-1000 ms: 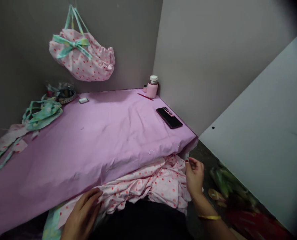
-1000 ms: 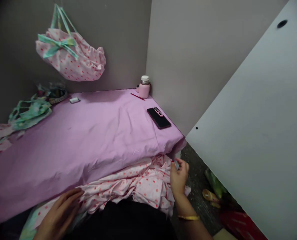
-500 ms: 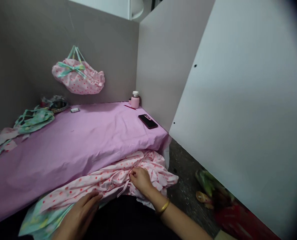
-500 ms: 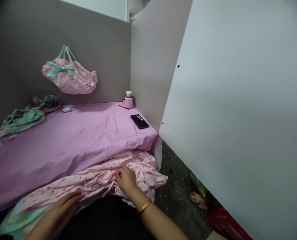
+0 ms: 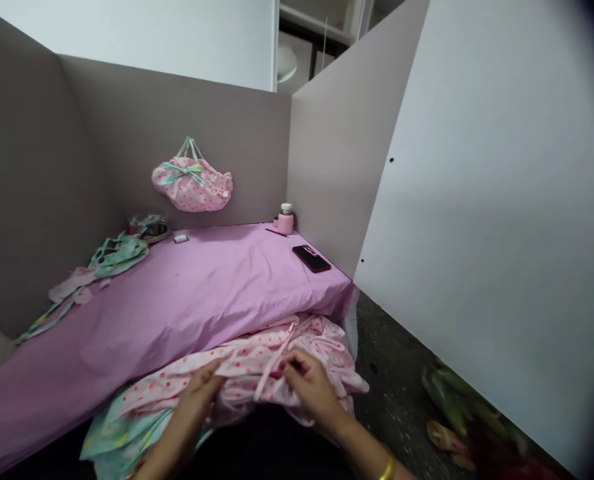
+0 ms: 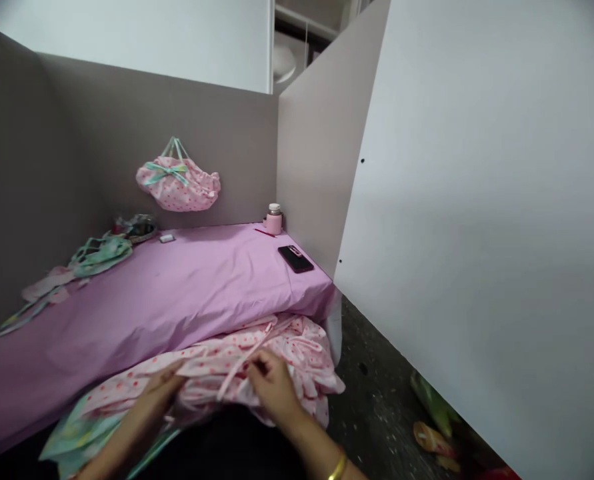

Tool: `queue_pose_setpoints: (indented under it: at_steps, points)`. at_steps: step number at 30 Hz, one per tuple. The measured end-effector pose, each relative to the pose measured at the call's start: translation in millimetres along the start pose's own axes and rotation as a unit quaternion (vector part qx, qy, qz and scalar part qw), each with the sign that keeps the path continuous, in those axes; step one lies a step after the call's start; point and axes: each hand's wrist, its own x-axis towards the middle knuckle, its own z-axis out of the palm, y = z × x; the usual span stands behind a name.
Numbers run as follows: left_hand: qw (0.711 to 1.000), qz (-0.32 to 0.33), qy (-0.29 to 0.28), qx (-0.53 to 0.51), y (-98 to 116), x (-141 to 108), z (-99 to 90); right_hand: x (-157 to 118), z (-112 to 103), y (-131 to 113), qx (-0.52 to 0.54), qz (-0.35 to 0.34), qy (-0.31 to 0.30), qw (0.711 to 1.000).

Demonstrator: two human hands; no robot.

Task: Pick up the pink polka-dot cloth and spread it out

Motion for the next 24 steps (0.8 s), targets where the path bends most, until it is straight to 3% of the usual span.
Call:
queue_pose_setpoints:
  at_steps: [3, 6, 9, 11, 17, 21, 24]
  points:
    - [0.976, -0.067, 0.065, -0.197, 22, -8, -41.4, 2, -29, 13, -0.008, 0.024, 0.039, 0.999]
    - [0.964, -0.068, 0.086, -0.242, 44, -13, -67.4, -4, -41, 25, -0.065, 0.014, -0.02, 0.998]
    - [0.971, -0.048, 0.09, -0.216, 60, -10, -73.5, -10, -30, 26, -0.139, 0.002, -0.086, 0.987]
    - [0.976, -0.039, 0.088, -0.193, 67, -5, -72.8, -7, -17, 18, -0.166, -0.015, -0.09, 0.982]
    - [0.994, -0.023, 0.061, -0.084, 73, 12, -82.1, 32, 17, -29, -0.13, -0.169, -0.107, 0.971]
    - [0.999, -0.022, 0.033, 0.024, 59, 17, -103.0, 65, 4, -57, -0.041, -0.124, -0.185, 0.974]
    - [0.996, 0.01, 0.035, 0.078, 62, 16, -107.8, 88, -20, -80, 0.001, -0.102, -0.175, 0.979]
